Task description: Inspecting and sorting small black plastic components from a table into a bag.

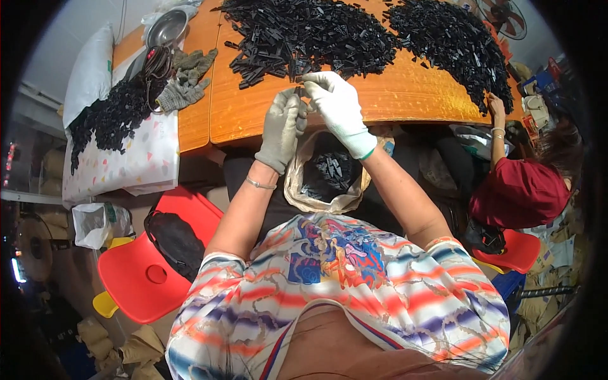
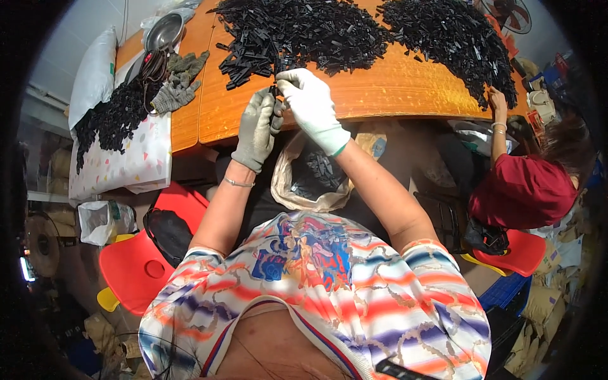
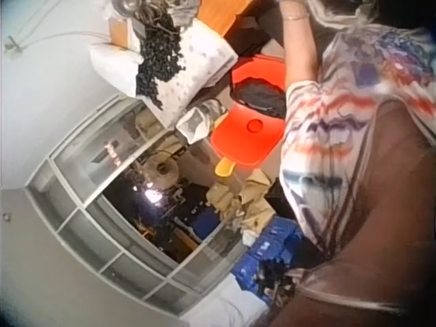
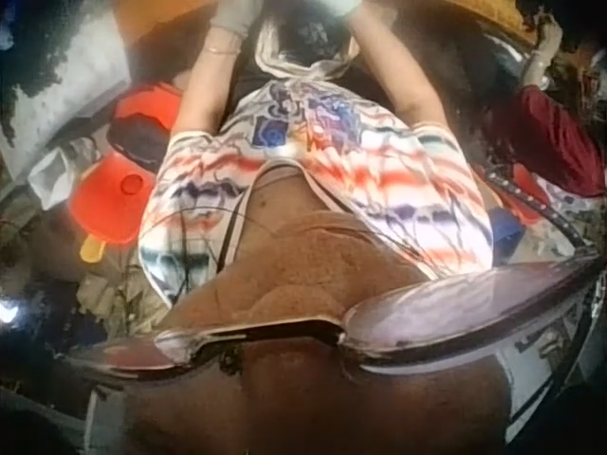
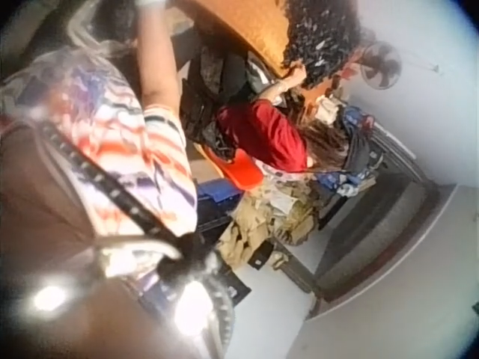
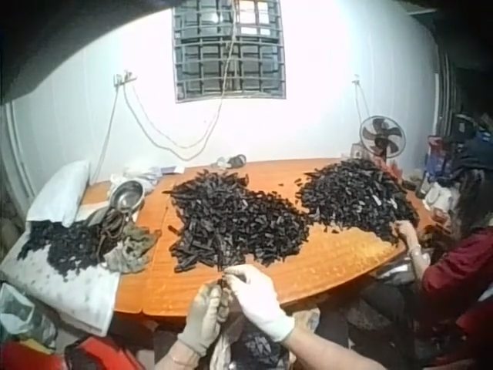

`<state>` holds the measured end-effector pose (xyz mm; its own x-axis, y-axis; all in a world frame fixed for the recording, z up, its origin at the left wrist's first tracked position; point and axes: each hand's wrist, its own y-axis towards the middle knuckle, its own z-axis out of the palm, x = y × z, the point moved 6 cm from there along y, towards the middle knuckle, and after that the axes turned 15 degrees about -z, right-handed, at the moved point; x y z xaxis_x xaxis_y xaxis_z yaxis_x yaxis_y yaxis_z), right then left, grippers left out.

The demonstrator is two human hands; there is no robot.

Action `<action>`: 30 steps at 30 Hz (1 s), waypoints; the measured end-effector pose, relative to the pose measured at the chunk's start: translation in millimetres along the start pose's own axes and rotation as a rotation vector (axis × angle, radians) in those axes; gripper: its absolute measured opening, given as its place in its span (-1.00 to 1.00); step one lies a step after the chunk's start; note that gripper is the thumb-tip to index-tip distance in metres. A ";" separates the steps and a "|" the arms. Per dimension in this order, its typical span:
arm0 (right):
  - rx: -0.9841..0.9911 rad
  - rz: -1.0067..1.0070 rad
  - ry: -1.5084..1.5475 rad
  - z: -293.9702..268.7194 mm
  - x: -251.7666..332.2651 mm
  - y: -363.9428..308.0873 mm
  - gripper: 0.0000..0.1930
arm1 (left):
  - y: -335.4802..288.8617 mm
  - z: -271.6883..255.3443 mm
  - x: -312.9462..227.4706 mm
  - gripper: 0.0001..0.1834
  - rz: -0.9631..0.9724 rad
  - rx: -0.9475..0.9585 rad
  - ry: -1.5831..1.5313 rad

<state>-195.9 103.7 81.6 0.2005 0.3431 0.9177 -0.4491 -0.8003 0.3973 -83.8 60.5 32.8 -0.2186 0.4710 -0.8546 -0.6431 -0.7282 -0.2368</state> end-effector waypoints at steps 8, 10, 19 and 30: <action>0.097 0.025 -0.066 4.0 -11.1 -6.1 -0.79 | -6.3 2.0 -1.7 -0.77 0.002 -0.089 0.077; 0.113 -0.003 -0.115 5.7 -5.2 -6.5 -0.79 | -7.7 -1.6 -0.3 -0.79 -0.012 -0.094 0.104; 0.534 -0.451 -0.982 20.8 4.2 4.5 -0.85 | 9.0 -11.9 11.1 -0.81 0.148 -0.254 0.311; 0.598 -0.382 -0.952 14.7 -22.7 1.6 -0.84 | 21.7 -15.1 34.6 -0.75 -0.332 -0.286 0.037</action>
<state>-188.4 87.4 61.3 0.9133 0.3085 0.2660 0.2081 -0.9147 0.3463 -94.3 53.5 -8.9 -0.0042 0.6885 -0.7252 -0.4443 -0.6510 -0.6155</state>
